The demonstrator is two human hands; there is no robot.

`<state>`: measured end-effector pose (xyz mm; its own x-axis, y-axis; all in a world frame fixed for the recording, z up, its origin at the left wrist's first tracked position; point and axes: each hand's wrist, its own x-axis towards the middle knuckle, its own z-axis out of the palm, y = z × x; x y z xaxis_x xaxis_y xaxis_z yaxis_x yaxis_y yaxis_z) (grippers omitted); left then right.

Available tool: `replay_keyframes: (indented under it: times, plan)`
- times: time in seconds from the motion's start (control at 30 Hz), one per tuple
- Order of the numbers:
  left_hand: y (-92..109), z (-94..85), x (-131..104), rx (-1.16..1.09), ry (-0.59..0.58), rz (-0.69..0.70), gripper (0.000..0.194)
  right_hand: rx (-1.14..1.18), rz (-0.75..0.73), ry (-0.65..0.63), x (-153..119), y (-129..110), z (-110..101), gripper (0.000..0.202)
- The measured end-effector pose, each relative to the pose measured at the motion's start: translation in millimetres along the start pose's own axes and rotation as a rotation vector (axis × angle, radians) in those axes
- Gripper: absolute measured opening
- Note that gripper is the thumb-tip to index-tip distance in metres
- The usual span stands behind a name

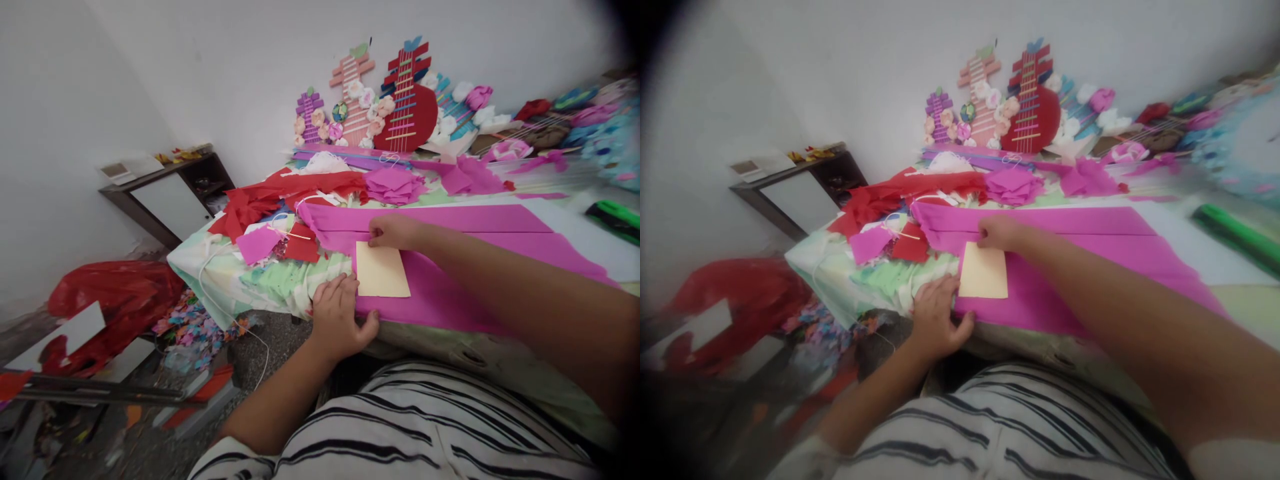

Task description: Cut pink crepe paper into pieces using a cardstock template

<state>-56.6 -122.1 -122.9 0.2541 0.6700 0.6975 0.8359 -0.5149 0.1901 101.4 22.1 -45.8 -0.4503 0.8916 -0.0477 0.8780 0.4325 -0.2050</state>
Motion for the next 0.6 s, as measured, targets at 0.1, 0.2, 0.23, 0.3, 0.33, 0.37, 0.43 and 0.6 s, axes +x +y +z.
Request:
replay_keyframes:
  times: [0.1,0.2,0.23,0.3,0.33,0.37,0.43,0.6]
  plan:
    - [-0.8,-0.3,-0.2,0.005,0.004,0.007,0.043,0.005,-0.006,0.004,0.4,0.4,0.5,0.017]
    - [-1.0,-0.9,0.0,0.01,-0.004,0.006,0.043,0.018,-0.003,0.006,1.9,1.4,1.0,0.018]
    - [-0.8,-1.1,0.2,0.011,-0.008,0.004,0.043,0.02,-0.002,0.005,2.4,1.8,1.0,0.018]
    - [-0.1,-1.7,0.6,0.011,-0.019,0.002,0.043,0.021,-0.005,0.007,2.9,2.3,0.8,0.018]
    - [0.2,-2.0,0.8,0.011,-0.028,0.002,0.042,0.021,-0.008,0.007,2.8,2.4,0.8,0.017]
    - [0.5,-2.3,1.0,0.011,-0.037,0.002,0.041,0.021,-0.01,0.008,2.4,2.3,1.0,0.017]
    - [0.9,-2.7,1.4,0.014,-0.057,-0.001,0.039,0.023,-0.014,0.006,1.0,1.3,1.9,0.016]
    - [2.3,-5.8,3.7,0.01,-0.104,-0.01,0.038,0.035,-0.008,0.001,-1.0,-3.8,0.1,0.016]
